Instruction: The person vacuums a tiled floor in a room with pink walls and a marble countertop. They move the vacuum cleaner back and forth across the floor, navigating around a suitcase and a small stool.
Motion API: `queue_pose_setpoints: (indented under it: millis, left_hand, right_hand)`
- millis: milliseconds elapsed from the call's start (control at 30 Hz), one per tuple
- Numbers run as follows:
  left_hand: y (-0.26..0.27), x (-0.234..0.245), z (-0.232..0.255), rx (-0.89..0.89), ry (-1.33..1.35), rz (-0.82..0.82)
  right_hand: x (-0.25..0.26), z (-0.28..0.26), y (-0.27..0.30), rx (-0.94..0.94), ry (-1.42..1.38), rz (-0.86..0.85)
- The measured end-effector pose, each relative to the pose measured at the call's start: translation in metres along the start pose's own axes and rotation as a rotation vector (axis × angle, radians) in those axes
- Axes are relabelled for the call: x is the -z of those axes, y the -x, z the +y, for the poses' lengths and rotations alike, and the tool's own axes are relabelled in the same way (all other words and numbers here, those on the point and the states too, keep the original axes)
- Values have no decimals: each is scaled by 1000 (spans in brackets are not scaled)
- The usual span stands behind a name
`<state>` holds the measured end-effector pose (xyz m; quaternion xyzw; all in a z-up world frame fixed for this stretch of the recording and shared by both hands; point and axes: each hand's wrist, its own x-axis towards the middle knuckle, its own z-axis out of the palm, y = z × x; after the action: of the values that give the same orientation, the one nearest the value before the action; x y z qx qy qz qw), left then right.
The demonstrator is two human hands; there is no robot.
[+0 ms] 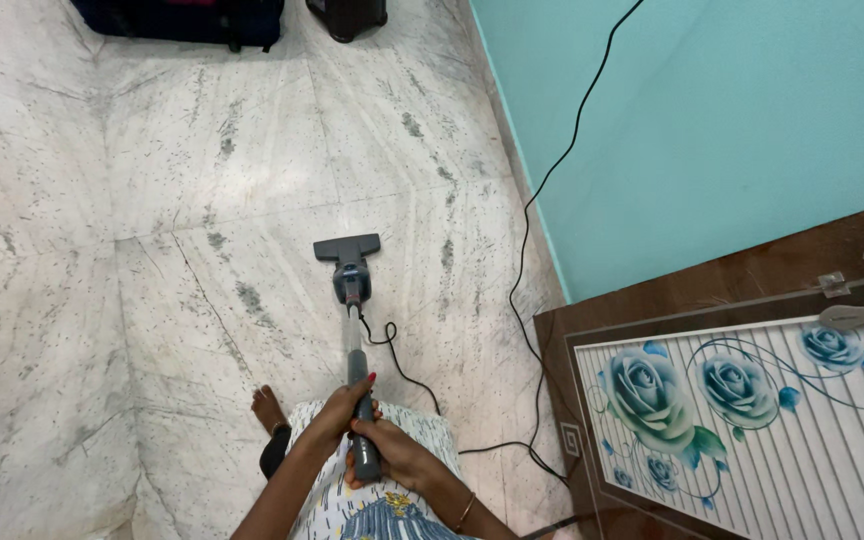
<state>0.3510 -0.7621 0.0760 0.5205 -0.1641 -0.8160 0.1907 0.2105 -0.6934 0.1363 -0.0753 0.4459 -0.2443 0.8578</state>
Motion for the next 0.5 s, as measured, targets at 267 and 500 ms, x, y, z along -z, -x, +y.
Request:
queue_pose_setpoints:
  millis: [267,500]
  left_hand:
    - [-66,-1,59,-106,259,-25]
    - [-108,14,120,0,323,-113]
  right_hand:
    - [-65,-88,32,387,857,427]
    - [-181,-120,133,1541,550,477]
